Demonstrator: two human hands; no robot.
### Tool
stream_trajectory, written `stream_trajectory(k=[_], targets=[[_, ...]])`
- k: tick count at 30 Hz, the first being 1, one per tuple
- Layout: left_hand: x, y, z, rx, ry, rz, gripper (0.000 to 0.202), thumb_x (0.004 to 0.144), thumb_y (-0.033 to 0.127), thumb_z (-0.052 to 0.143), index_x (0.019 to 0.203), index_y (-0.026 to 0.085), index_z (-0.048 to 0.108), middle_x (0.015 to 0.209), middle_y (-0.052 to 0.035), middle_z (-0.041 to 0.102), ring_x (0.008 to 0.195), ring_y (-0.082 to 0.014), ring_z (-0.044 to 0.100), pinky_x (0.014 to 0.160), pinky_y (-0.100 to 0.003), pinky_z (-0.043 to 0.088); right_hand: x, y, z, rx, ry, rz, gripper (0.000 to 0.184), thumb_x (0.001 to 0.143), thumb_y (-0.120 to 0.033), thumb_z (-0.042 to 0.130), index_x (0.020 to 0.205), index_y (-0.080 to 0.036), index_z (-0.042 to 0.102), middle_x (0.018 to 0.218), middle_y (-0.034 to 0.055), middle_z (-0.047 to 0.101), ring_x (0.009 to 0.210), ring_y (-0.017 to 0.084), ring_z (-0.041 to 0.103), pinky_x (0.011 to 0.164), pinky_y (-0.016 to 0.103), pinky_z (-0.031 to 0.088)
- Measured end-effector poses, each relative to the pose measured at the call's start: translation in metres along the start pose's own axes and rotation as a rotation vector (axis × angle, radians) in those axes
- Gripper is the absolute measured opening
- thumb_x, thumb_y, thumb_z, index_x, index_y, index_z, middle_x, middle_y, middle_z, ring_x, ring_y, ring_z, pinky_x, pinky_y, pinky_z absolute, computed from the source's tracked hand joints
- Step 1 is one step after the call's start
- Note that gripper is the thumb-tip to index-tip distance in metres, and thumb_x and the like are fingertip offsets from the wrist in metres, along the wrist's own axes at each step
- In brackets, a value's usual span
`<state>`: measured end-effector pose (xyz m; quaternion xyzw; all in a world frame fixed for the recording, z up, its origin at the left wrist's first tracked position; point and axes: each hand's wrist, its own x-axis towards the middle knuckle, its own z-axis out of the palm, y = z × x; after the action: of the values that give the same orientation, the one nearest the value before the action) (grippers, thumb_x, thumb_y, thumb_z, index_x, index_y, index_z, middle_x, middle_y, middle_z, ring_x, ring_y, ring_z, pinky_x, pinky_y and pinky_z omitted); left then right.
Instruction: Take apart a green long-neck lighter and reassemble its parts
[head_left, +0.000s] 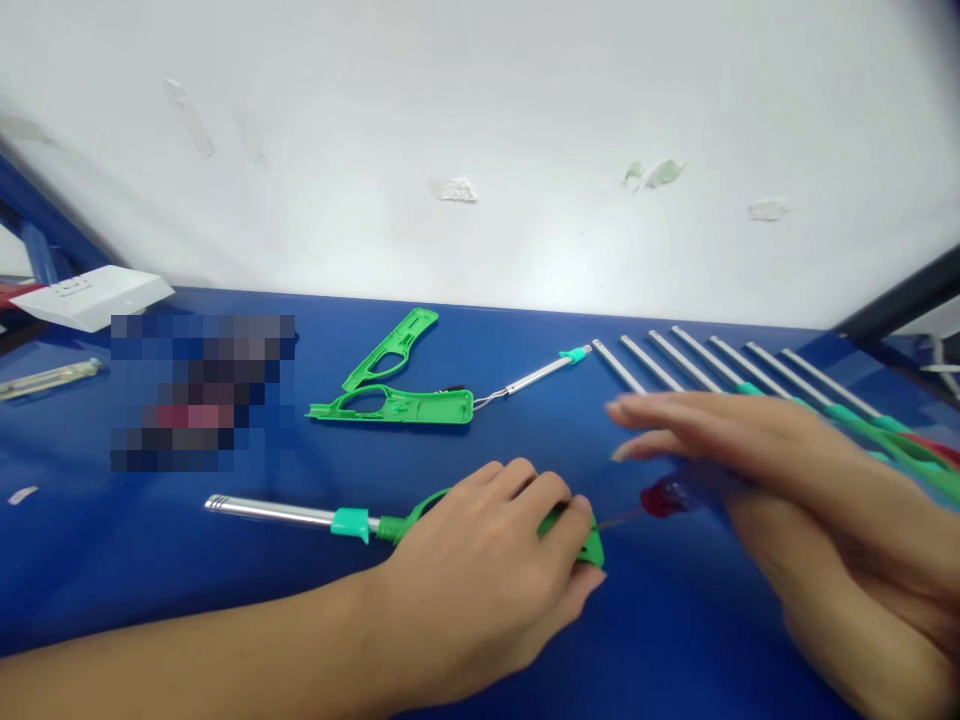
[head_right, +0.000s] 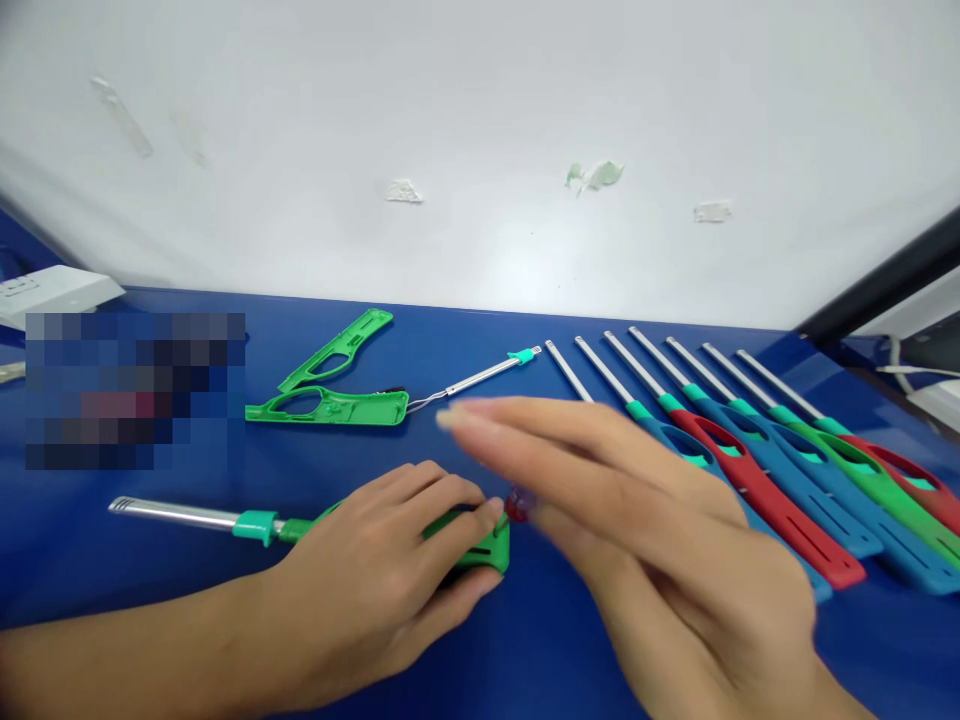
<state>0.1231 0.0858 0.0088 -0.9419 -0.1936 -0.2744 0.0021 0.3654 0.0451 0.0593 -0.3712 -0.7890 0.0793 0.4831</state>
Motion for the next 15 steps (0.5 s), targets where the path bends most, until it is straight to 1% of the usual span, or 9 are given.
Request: stream_trajectory(k=[2, 5, 7, 9, 10, 11, 13, 14, 15], targets=[[-0.0002, 0.0001, 0.0007, 0.000, -0.005, 0.002, 0.041, 0.130, 0.033, 0.048, 0.121, 0.012, 0.082, 0.107, -0.0073, 0.083, 0.095, -0.0306, 0.078, 0.084, -0.050, 0.071, -0.0037, 0.0002, 0.0010, 0.018, -0.033, 0.036, 0.042, 0.119, -0.018, 0.069, 0.153, -0.036, 0.086, 0.126, -0.0049, 0.091, 0.086, 0.013, 0.085, 0.079, 0.020, 0.073], [0.0001, 0.0001, 0.0006, -0.008, -0.017, -0.004, 0.037, 0.129, 0.032, 0.051, 0.122, 0.013, 0.082, 0.109, -0.0072, 0.084, 0.094, -0.0302, 0.078, 0.082, -0.049, 0.071, -0.0069, 0.0012, 0.0056, 0.075, 0.081, 0.052, 0.019, 0.110, -0.020, 0.087, 0.123, -0.034, 0.090, 0.107, -0.0045, 0.091, 0.086, 0.017, 0.084, 0.078, 0.027, 0.075], [0.0002, 0.0002, 0.0000, -0.013, -0.021, -0.006, 0.036, 0.128, 0.031, 0.052, 0.124, 0.012, 0.082, 0.109, -0.0066, 0.084, 0.094, -0.0295, 0.078, 0.082, -0.048, 0.071, -0.0054, 0.0015, 0.0082, 0.107, 0.162, 0.049, 0.023, 0.099, -0.020, 0.102, 0.109, -0.032, 0.085, 0.092, -0.0053, 0.086, 0.082, 0.018, 0.081, 0.074, 0.029, 0.074], [-0.0002, 0.0004, -0.0007, -0.013, -0.018, -0.003, 0.038, 0.129, 0.032, 0.050, 0.126, 0.012, 0.082, 0.109, -0.0070, 0.084, 0.093, -0.0295, 0.078, 0.081, -0.048, 0.071, -0.0022, 0.0015, 0.0092, 0.107, 0.167, 0.030, 0.025, 0.097, -0.018, 0.103, 0.110, -0.030, 0.085, 0.088, -0.0046, 0.085, 0.083, 0.019, 0.081, 0.072, 0.027, 0.073], [-0.0005, 0.0006, -0.0009, -0.011, -0.014, -0.001, 0.039, 0.129, 0.032, 0.049, 0.125, 0.012, 0.082, 0.110, -0.0073, 0.084, 0.093, -0.0296, 0.078, 0.081, -0.048, 0.070, -0.0007, 0.0013, 0.0091, 0.101, 0.138, 0.016, 0.022, 0.101, -0.016, 0.098, 0.115, -0.030, 0.088, 0.097, -0.0029, 0.089, 0.089, 0.019, 0.084, 0.073, 0.025, 0.073], [-0.0009, 0.0007, -0.0010, -0.008, -0.010, -0.001, 0.040, 0.129, 0.032, 0.048, 0.124, 0.012, 0.082, 0.110, -0.0075, 0.084, 0.093, -0.0298, 0.078, 0.081, -0.048, 0.070, 0.0003, 0.0011, 0.0089, 0.095, 0.095, 0.010, 0.021, 0.106, -0.015, 0.090, 0.122, -0.030, 0.090, 0.113, -0.0021, 0.092, 0.100, 0.019, 0.088, 0.078, 0.022, 0.074], [-0.0015, 0.0009, -0.0010, -0.001, -0.006, 0.001, 0.040, 0.129, 0.031, 0.048, 0.119, 0.013, 0.082, 0.108, -0.0073, 0.084, 0.095, -0.0305, 0.079, 0.083, -0.049, 0.070, 0.0002, 0.0002, 0.0086, 0.101, 0.019, 0.050, 0.031, 0.115, -0.016, 0.077, 0.136, -0.035, 0.090, 0.143, -0.0066, 0.089, 0.120, 0.017, 0.090, 0.091, 0.017, 0.074], [-0.0017, 0.0010, -0.0009, 0.003, -0.003, 0.004, 0.039, 0.129, 0.031, 0.048, 0.118, 0.014, 0.082, 0.107, -0.0071, 0.083, 0.096, -0.0309, 0.079, 0.083, -0.050, 0.070, -0.0011, -0.0006, 0.0088, 0.111, 0.013, 0.091, 0.031, 0.118, -0.019, 0.074, 0.138, -0.039, 0.089, 0.146, -0.0102, 0.087, 0.119, 0.016, 0.090, 0.095, 0.016, 0.073], [-0.0017, 0.0010, -0.0006, 0.005, -0.002, 0.008, 0.038, 0.129, 0.031, 0.049, 0.118, 0.014, 0.082, 0.107, -0.0069, 0.083, 0.096, -0.0310, 0.079, 0.083, -0.050, 0.071, -0.0029, -0.0015, 0.0091, 0.119, 0.028, 0.135, 0.028, 0.120, -0.024, 0.075, 0.136, -0.042, 0.089, 0.141, -0.0127, 0.089, 0.113, 0.013, 0.091, 0.095, 0.015, 0.073]])
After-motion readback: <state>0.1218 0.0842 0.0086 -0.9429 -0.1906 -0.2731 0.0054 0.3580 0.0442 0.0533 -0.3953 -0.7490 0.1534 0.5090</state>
